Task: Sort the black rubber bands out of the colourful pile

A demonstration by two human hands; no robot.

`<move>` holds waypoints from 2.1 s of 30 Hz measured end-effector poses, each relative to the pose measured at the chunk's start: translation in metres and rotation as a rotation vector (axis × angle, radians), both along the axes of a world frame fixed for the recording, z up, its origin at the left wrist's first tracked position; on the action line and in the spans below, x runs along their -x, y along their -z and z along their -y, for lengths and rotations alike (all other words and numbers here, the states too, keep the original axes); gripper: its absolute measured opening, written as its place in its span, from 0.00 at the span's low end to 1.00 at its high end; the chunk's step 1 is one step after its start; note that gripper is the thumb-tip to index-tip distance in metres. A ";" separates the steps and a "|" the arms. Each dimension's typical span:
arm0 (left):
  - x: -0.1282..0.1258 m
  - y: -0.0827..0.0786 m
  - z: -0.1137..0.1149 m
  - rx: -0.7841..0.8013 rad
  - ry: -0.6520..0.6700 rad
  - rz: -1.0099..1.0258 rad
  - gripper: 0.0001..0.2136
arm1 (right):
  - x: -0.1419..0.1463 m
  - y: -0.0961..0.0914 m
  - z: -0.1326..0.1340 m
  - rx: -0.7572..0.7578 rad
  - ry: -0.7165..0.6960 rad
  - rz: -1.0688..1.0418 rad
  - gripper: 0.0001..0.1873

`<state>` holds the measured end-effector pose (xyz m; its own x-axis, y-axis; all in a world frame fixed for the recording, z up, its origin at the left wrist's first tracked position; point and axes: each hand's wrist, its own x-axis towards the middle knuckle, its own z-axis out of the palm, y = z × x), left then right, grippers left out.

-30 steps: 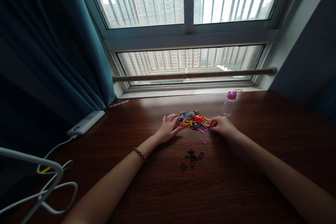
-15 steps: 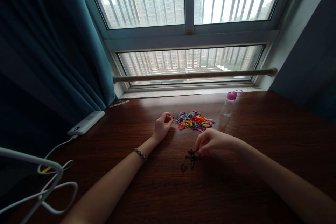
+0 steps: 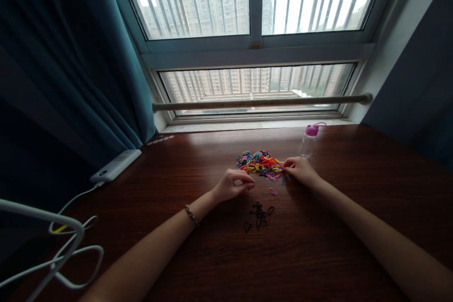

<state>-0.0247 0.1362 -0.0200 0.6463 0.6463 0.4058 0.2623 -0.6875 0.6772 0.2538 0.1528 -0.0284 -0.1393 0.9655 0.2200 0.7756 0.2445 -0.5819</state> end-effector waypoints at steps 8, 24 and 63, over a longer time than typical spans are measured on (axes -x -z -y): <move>0.008 0.009 -0.017 -0.212 -0.280 0.003 0.11 | -0.002 0.008 -0.003 0.023 -0.019 -0.002 0.07; 0.024 0.023 -0.042 -0.405 -0.289 -0.354 0.14 | 0.002 -0.010 0.000 -0.005 0.107 -0.086 0.07; 0.020 0.019 -0.034 -0.131 -0.405 -0.021 0.05 | 0.032 0.002 0.017 -0.130 -0.155 -0.129 0.06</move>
<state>-0.0442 0.1707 -0.0386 0.3596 0.7935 0.4910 0.5413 -0.6060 0.5829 0.2223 0.1358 -0.0307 -0.2464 0.8971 0.3667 0.6445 0.4343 -0.6293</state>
